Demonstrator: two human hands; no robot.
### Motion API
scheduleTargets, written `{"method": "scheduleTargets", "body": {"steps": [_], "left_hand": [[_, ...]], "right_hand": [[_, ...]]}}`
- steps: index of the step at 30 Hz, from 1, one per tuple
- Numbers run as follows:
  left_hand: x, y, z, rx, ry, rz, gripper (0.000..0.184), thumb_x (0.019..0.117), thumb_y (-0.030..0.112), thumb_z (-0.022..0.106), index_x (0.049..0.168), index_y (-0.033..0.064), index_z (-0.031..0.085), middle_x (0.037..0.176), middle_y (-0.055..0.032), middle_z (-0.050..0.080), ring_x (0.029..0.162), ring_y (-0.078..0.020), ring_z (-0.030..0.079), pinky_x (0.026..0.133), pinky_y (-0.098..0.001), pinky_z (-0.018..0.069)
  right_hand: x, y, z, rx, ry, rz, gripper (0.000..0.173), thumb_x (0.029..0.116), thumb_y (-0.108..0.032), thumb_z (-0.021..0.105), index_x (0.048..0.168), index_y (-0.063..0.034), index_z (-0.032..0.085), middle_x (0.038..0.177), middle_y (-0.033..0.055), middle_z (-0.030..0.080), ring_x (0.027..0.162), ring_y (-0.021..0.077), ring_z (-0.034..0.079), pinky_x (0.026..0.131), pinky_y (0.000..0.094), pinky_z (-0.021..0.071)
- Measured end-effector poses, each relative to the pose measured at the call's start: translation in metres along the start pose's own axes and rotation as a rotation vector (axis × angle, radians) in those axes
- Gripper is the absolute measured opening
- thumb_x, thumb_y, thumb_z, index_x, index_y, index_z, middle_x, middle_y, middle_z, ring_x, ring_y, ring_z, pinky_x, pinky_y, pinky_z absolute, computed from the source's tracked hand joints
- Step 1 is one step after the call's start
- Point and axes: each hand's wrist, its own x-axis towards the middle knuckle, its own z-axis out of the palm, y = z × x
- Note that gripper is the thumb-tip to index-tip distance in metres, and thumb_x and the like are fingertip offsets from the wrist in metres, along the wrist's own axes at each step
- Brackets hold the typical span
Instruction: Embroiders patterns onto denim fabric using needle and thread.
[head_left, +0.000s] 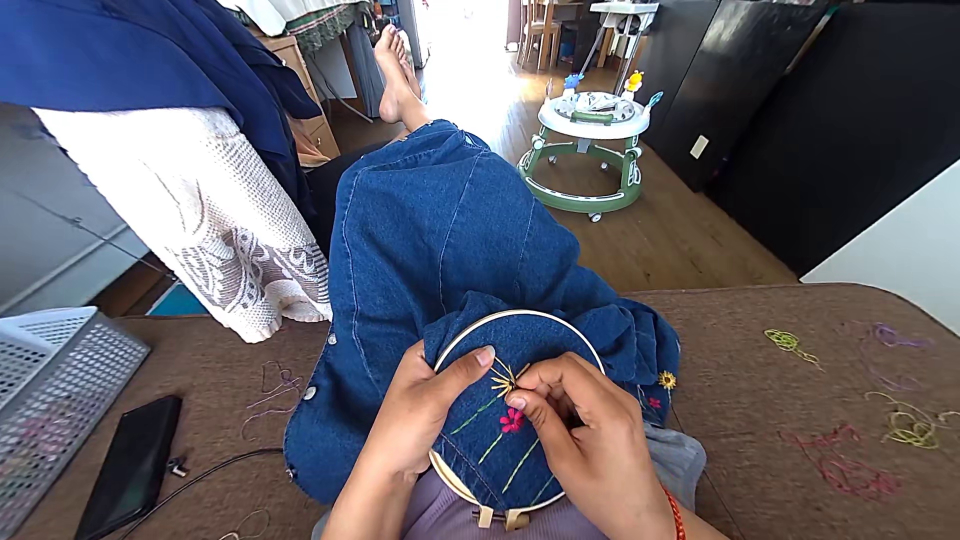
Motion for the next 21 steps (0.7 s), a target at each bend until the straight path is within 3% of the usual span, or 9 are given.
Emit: {"method": "scheduleTargets", "body": {"steps": [21], "left_hand": [[-0.0073, 0.0009, 0.0001, 0.012, -0.010, 0.083, 0.013, 0.0898, 0.006, 0.067, 0.101, 0.0079, 0.073, 0.087, -0.0091, 0.076, 0.078, -0.0133, 0.075, 0.074, -0.0292, 0.0634]], "right_hand": [[0.0016, -0.0020, 0.0017, 0.070, 0.000, 0.009, 0.015, 0.0968, -0.020, 0.068, 0.092, -0.0050, 0.068, 0.080, -0.0014, 0.061, 0.066, -0.0047, 0.054, 0.058, 0.0077, 0.0464]]}}
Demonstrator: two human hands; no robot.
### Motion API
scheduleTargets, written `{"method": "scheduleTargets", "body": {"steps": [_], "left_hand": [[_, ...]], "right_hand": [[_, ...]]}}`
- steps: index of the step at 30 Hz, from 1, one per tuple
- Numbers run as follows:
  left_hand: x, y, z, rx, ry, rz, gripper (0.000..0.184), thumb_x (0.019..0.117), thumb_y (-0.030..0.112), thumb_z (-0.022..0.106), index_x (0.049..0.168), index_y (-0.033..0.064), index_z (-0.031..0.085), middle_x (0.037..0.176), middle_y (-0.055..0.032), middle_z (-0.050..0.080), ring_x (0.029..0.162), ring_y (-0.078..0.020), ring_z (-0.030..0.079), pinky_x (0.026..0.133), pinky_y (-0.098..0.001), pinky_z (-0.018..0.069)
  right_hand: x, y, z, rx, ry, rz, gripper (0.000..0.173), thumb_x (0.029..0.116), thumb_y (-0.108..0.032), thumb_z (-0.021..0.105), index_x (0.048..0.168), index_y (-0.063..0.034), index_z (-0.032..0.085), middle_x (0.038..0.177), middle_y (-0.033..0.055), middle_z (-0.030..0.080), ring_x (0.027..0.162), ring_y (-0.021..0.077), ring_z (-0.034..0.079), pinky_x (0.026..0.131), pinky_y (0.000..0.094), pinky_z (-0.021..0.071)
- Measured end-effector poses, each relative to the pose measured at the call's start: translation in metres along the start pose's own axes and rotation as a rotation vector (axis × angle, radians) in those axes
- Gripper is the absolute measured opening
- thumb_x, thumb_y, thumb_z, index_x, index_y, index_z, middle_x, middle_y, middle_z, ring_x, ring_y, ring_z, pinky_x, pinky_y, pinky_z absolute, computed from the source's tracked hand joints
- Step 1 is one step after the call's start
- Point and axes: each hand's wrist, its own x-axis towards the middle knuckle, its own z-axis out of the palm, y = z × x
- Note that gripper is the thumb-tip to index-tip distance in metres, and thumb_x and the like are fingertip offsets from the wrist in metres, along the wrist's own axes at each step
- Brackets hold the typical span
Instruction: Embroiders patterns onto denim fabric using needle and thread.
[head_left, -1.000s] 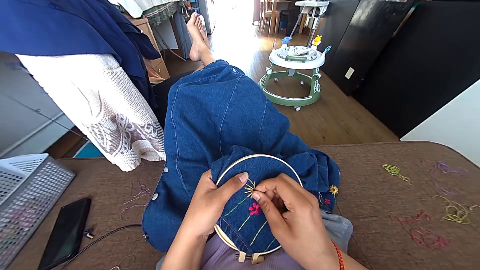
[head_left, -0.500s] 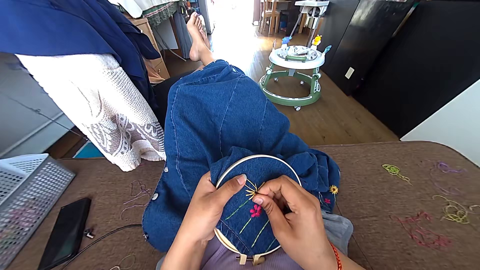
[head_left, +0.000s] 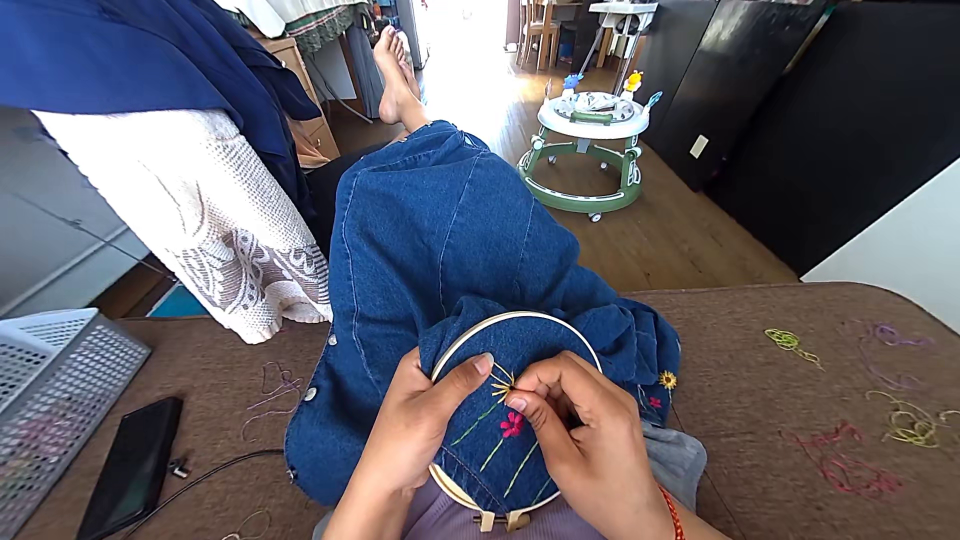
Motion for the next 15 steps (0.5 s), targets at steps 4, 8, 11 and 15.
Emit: {"method": "scheduleTargets", "body": {"steps": [4, 8, 11, 15], "left_hand": [[0.000, 0.000, 0.000, -0.028, -0.024, -0.019, 0.013, 0.0891, 0.006, 0.068, 0.101, 0.0077, 0.073, 0.087, -0.0095, 0.076, 0.078, -0.0136, 0.075, 0.075, -0.0297, 0.0633], [0.000, 0.003, -0.001, -0.075, -0.032, -0.050, 0.014, 0.0882, 0.008, 0.070, 0.102, 0.0075, 0.073, 0.089, -0.0108, 0.076, 0.080, -0.0142, 0.075, 0.076, -0.0303, 0.0633], [-0.001, 0.005, 0.000, -0.099, -0.015, -0.057, 0.013, 0.0866, 0.007, 0.070, 0.099, 0.0074, 0.074, 0.086, -0.0111, 0.076, 0.077, -0.0138, 0.075, 0.074, -0.0302, 0.0636], [-0.001, 0.004, -0.002, -0.092, -0.029, -0.040, 0.013, 0.0868, 0.007, 0.071, 0.100, 0.0065, 0.074, 0.087, -0.0105, 0.076, 0.079, -0.0130, 0.075, 0.076, -0.0293, 0.0631]], "right_hand": [[-0.001, 0.001, 0.000, 0.030, 0.024, 0.009, 0.016, 0.0958, -0.020, 0.069, 0.092, -0.0054, 0.068, 0.079, -0.0021, 0.062, 0.066, -0.0045, 0.055, 0.059, 0.0081, 0.0478], [0.005, -0.001, 0.002, 0.182, 0.055, 0.053, 0.020, 0.0927, -0.022, 0.075, 0.095, -0.0072, 0.061, 0.075, -0.0042, 0.064, 0.062, -0.0038, 0.057, 0.055, 0.0102, 0.0487], [0.011, -0.004, 0.002, 0.257, 0.061, 0.088, 0.024, 0.0894, -0.023, 0.079, 0.096, -0.0103, 0.060, 0.073, -0.0050, 0.064, 0.059, -0.0031, 0.056, 0.053, 0.0105, 0.0471], [0.018, -0.004, -0.005, 0.228, -0.025, 0.094, 0.026, 0.0896, -0.028, 0.079, 0.099, -0.0118, 0.061, 0.074, -0.0050, 0.065, 0.059, -0.0018, 0.057, 0.052, 0.0110, 0.0473]]}}
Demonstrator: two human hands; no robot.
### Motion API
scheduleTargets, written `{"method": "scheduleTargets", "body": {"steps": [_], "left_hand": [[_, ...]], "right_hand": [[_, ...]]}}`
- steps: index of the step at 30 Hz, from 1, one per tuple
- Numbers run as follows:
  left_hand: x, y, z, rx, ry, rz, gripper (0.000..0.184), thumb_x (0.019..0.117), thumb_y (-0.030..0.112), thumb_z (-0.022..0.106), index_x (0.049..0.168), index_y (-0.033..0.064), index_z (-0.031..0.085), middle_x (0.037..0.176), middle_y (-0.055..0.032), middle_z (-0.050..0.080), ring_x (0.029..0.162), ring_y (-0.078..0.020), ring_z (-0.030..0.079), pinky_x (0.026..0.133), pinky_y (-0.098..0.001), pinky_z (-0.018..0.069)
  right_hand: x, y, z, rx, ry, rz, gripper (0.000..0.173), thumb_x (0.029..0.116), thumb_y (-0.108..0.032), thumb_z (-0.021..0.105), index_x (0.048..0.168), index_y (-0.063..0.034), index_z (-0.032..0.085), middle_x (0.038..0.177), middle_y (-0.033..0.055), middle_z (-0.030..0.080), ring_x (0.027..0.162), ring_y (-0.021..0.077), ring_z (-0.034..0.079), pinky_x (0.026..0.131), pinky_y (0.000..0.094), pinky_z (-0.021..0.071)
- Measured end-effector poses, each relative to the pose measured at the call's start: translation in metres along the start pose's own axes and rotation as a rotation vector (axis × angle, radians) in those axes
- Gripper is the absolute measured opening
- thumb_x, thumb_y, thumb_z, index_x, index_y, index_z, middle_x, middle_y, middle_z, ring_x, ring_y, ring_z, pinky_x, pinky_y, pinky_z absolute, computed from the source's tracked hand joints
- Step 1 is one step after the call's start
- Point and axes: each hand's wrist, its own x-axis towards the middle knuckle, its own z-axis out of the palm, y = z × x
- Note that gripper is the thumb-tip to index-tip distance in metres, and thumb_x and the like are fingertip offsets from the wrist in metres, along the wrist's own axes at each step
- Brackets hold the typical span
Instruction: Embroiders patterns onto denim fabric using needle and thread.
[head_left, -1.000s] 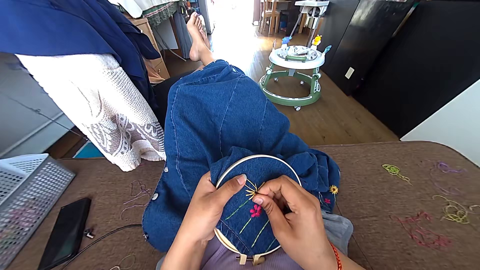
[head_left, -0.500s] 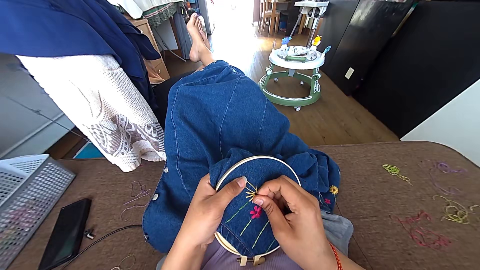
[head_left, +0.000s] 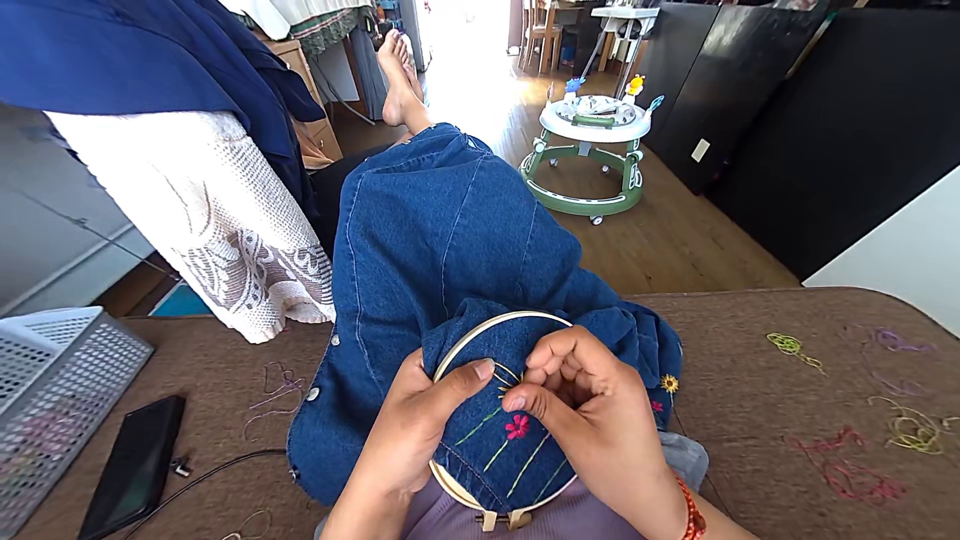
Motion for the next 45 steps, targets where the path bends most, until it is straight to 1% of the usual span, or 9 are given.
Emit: {"method": "scheduleTargets", "body": {"steps": [4, 10, 14, 19, 25, 30, 36, 41, 45], "left_hand": [[0.001, -0.001, 0.002, 0.025, -0.023, 0.023, 0.013, 0.0877, 0.004, 0.069, 0.100, 0.0072, 0.074, 0.087, -0.0088, 0.075, 0.079, -0.0113, 0.074, 0.076, -0.0277, 0.0626], [0.003, -0.001, 0.002, 0.074, -0.084, 0.084, 0.011, 0.0895, 0.005, 0.070, 0.099, 0.0078, 0.075, 0.089, -0.0072, 0.075, 0.081, -0.0107, 0.073, 0.079, -0.0277, 0.0621], [0.003, 0.000, 0.003, 0.129, -0.096, 0.116, 0.010, 0.0896, 0.008, 0.070, 0.097, 0.0129, 0.074, 0.087, -0.0013, 0.074, 0.080, -0.0058, 0.072, 0.077, -0.0238, 0.0609], [0.005, 0.000, 0.000, 0.078, -0.151, 0.120, 0.009, 0.0907, 0.013, 0.074, 0.100, 0.0132, 0.075, 0.087, -0.0022, 0.074, 0.080, -0.0065, 0.072, 0.078, -0.0248, 0.0608], [0.004, 0.000, 0.000, 0.079, -0.106, 0.069, 0.011, 0.0909, 0.010, 0.071, 0.101, 0.0089, 0.074, 0.091, -0.0068, 0.075, 0.083, -0.0111, 0.073, 0.079, -0.0285, 0.0620], [0.003, -0.001, 0.002, 0.080, -0.095, 0.086, 0.009, 0.0895, 0.009, 0.071, 0.097, 0.0104, 0.074, 0.088, -0.0043, 0.075, 0.081, -0.0084, 0.072, 0.077, -0.0263, 0.0616], [0.003, -0.002, 0.001, 0.062, -0.105, 0.081, 0.007, 0.0890, 0.010, 0.072, 0.096, 0.0115, 0.074, 0.088, -0.0030, 0.074, 0.081, -0.0073, 0.072, 0.078, -0.0258, 0.0612], [0.003, -0.004, 0.000, 0.026, -0.186, 0.103, 0.022, 0.0830, 0.005, 0.078, 0.103, 0.0109, 0.073, 0.093, -0.0040, 0.076, 0.086, -0.0097, 0.074, 0.082, -0.0281, 0.0622], [0.003, -0.003, 0.000, 0.066, -0.154, 0.106, 0.022, 0.0828, 0.003, 0.078, 0.103, 0.0093, 0.073, 0.092, -0.0053, 0.076, 0.085, -0.0106, 0.074, 0.081, -0.0282, 0.0625]], "right_hand": [[0.010, -0.010, -0.010, -0.211, -0.109, -0.056, 0.020, 0.0953, -0.035, 0.072, 0.106, -0.0178, 0.070, 0.091, -0.0058, 0.060, 0.066, -0.0030, 0.055, 0.053, 0.0106, 0.0479], [0.040, -0.033, -0.014, -0.509, -0.317, -0.106, 0.009, 0.0940, -0.024, 0.063, 0.085, -0.0219, 0.064, 0.083, -0.0111, 0.055, 0.069, -0.0031, 0.054, 0.057, 0.0143, 0.0472], [0.060, -0.049, -0.012, -0.293, -0.367, -0.109, 0.009, 0.0929, -0.013, 0.062, 0.084, -0.0170, 0.063, 0.077, -0.0091, 0.056, 0.066, -0.0014, 0.054, 0.055, 0.0138, 0.0460], [0.081, -0.061, -0.011, 0.018, -0.513, 0.092, 0.012, 0.1049, -0.012, 0.052, 0.096, -0.0099, 0.058, 0.066, -0.0003, 0.062, 0.050, 0.0060, 0.060, 0.044, 0.0186, 0.0517], [0.099, -0.063, -0.010, 0.168, -0.426, -0.030, 0.014, 0.1073, -0.006, 0.045, 0.097, -0.0044, 0.054, 0.072, 0.0016, 0.056, 0.050, 0.0067, 0.056, 0.043, 0.0199, 0.0533], [0.101, -0.060, 0.001, 0.178, -0.430, -0.071, 0.012, 0.1067, -0.005, 0.047, 0.098, -0.0038, 0.054, 0.069, 0.0016, 0.055, 0.048, 0.0061, 0.054, 0.041, 0.0190, 0.0516], [0.106, -0.065, 0.005, 0.157, -0.510, 0.030, 0.014, 0.1076, -0.008, 0.046, 0.098, -0.0049, 0.055, 0.070, 0.0023, 0.057, 0.048, 0.0067, 0.056, 0.041, 0.0189, 0.0504], [0.119, -0.080, 0.003, 0.144, -0.574, 0.169, 0.017, 0.1085, -0.008, 0.045, 0.096, -0.0031, 0.056, 0.076, 0.0042, 0.059, 0.049, 0.0064, 0.058, 0.042, 0.0193, 0.0530], [0.123, -0.081, 0.001, 0.145, -0.554, 0.111, 0.015, 0.1077, -0.008, 0.047, 0.096, -0.0038, 0.056, 0.073, 0.0034, 0.057, 0.050, 0.0068, 0.058, 0.043, 0.0193, 0.0529]]}}
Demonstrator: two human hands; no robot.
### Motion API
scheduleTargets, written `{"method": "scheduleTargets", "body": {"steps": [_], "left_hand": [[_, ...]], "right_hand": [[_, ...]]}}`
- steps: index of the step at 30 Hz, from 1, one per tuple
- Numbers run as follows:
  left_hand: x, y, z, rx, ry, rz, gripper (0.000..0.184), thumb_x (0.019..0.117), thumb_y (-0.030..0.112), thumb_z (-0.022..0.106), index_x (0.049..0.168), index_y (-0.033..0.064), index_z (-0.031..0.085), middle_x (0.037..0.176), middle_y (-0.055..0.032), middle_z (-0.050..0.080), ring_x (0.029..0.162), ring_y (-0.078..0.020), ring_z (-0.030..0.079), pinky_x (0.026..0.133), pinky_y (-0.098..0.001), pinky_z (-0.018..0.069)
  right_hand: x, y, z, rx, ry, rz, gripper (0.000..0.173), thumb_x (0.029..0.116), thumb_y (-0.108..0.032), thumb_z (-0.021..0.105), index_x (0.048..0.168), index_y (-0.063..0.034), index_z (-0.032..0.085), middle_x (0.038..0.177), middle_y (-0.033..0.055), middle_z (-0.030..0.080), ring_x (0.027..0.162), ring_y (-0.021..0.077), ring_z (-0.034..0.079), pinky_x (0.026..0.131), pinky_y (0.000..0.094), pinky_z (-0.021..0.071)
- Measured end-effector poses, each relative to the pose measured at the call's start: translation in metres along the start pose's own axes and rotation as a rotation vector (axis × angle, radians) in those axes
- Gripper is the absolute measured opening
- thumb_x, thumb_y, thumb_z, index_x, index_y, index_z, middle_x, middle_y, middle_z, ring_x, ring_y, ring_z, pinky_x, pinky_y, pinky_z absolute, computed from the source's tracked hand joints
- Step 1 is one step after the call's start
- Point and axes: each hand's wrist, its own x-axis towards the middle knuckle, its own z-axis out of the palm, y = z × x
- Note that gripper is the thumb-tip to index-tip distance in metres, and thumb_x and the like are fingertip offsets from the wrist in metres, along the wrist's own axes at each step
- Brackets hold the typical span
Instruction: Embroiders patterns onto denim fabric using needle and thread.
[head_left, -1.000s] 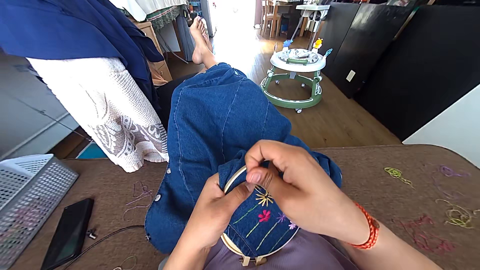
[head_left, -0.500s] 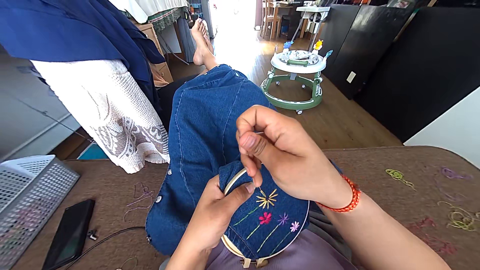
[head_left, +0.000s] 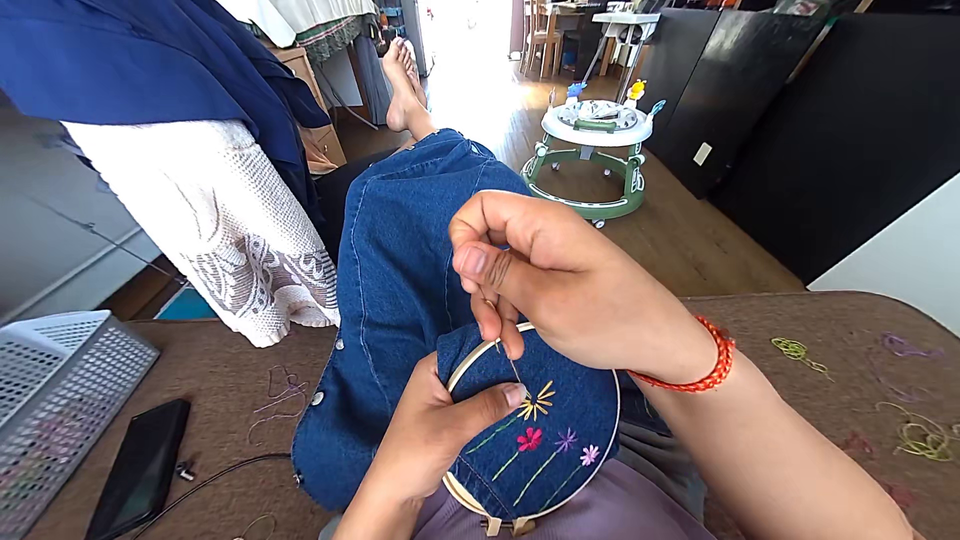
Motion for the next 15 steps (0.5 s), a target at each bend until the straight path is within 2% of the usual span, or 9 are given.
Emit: {"method": "scheduleTargets", "body": {"steps": [3, 6, 10, 13, 15], "left_hand": [[0.000, -0.001, -0.001, -0.011, 0.015, -0.009, 0.021, 0.0845, 0.003, 0.076, 0.104, 0.0074, 0.073, 0.093, -0.0063, 0.076, 0.085, -0.0116, 0.074, 0.082, -0.0290, 0.0626], [-0.001, -0.001, -0.001, -0.030, 0.067, -0.037, 0.017, 0.0863, 0.004, 0.073, 0.103, 0.0068, 0.073, 0.092, -0.0070, 0.076, 0.083, -0.0119, 0.074, 0.080, -0.0294, 0.0630], [-0.002, -0.001, -0.003, -0.042, 0.082, -0.054, 0.014, 0.0875, 0.008, 0.072, 0.101, 0.0084, 0.074, 0.091, -0.0071, 0.076, 0.082, -0.0121, 0.074, 0.079, -0.0294, 0.0630], [-0.002, -0.002, -0.003, -0.040, 0.092, -0.058, 0.013, 0.0871, 0.011, 0.072, 0.099, 0.0094, 0.075, 0.090, -0.0068, 0.076, 0.082, -0.0117, 0.074, 0.078, -0.0293, 0.0628], [-0.002, -0.002, -0.003, -0.040, 0.095, -0.056, 0.012, 0.0869, 0.011, 0.072, 0.098, 0.0097, 0.075, 0.089, -0.0070, 0.076, 0.081, -0.0115, 0.074, 0.078, -0.0295, 0.0629]], "right_hand": [[-0.013, 0.008, 0.000, -0.137, 0.099, -0.138, 0.012, 0.1067, -0.009, 0.049, 0.098, -0.0050, 0.056, 0.070, 0.0014, 0.057, 0.048, 0.0060, 0.055, 0.040, 0.0179, 0.0488], [-0.034, 0.024, -0.001, -0.353, 0.264, -0.243, 0.008, 0.1047, -0.010, 0.052, 0.100, -0.0069, 0.057, 0.074, -0.0012, 0.056, 0.049, 0.0052, 0.052, 0.040, 0.0184, 0.0470], [-0.071, 0.055, 0.005, -0.463, 0.359, -0.261, 0.008, 0.1055, -0.020, 0.053, 0.104, -0.0126, 0.056, 0.079, -0.0059, 0.058, 0.056, 0.0005, 0.054, 0.047, 0.0155, 0.0491], [-0.095, 0.071, 0.015, -0.474, 0.365, -0.271, 0.009, 0.1051, -0.020, 0.055, 0.105, -0.0133, 0.061, 0.094, -0.0038, 0.058, 0.070, -0.0012, 0.058, 0.058, 0.0137, 0.0538], [-0.104, 0.077, 0.023, -0.526, 0.385, -0.278, 0.014, 0.1043, -0.020, 0.056, 0.104, -0.0107, 0.067, 0.096, -0.0013, 0.061, 0.075, -0.0020, 0.059, 0.063, 0.0122, 0.0542]]}}
